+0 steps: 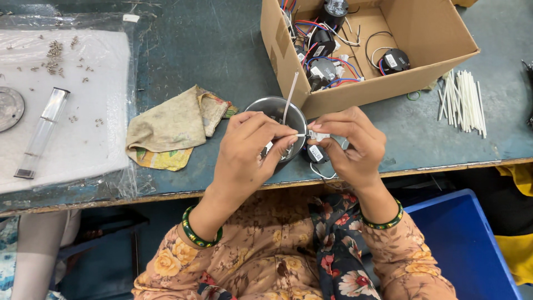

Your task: The person assembles small electronic components by inserting white plastic rods into a cylindrical housing, connecting wires to a motor, and placing the motor inside the housing. The person repeats this process for multiple units, moving finished assemblies into a blue bin.

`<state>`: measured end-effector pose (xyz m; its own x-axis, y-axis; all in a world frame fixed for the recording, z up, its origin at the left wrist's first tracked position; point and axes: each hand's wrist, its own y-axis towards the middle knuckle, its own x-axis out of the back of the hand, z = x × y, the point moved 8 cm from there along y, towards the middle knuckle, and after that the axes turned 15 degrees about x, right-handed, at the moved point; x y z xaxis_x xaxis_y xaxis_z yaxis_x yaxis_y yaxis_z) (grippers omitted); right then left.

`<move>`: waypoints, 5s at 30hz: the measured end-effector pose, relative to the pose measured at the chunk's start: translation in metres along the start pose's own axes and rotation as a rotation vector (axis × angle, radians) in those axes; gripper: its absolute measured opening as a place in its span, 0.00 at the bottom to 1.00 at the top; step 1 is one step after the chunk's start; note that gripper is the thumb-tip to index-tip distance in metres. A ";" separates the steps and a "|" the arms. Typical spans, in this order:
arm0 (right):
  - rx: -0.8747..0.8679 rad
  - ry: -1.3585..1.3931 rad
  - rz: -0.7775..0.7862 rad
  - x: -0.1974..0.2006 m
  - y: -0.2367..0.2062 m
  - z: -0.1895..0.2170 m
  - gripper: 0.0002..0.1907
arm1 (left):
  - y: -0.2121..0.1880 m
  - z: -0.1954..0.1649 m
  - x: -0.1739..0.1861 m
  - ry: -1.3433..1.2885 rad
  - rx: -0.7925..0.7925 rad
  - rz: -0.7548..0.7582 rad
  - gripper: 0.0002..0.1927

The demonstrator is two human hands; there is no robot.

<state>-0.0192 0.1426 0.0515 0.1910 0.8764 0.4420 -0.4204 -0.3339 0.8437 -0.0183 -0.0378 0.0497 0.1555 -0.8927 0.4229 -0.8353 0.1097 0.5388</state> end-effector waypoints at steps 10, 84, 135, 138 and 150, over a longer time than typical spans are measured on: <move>0.063 -0.040 0.047 -0.002 0.004 0.006 0.14 | 0.000 -0.001 -0.001 0.019 -0.004 0.014 0.05; -0.508 0.553 -0.049 0.003 -0.054 -0.023 0.09 | 0.045 0.007 0.009 -0.353 0.282 0.054 0.13; -0.148 -0.187 0.048 0.012 -0.024 0.007 0.06 | 0.018 -0.018 -0.027 0.148 -0.091 0.253 0.05; -0.135 -0.199 0.043 0.011 -0.023 0.009 0.06 | 0.018 -0.018 -0.027 0.144 -0.096 0.248 0.05; -0.216 -0.062 0.032 0.010 -0.029 -0.007 0.08 | 0.018 -0.017 -0.025 0.142 -0.085 0.229 0.06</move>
<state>-0.0110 0.1635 0.0290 0.2259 0.8414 0.4910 -0.6061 -0.2732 0.7470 -0.0286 -0.0064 0.0614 0.0450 -0.7709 0.6354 -0.8111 0.3432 0.4737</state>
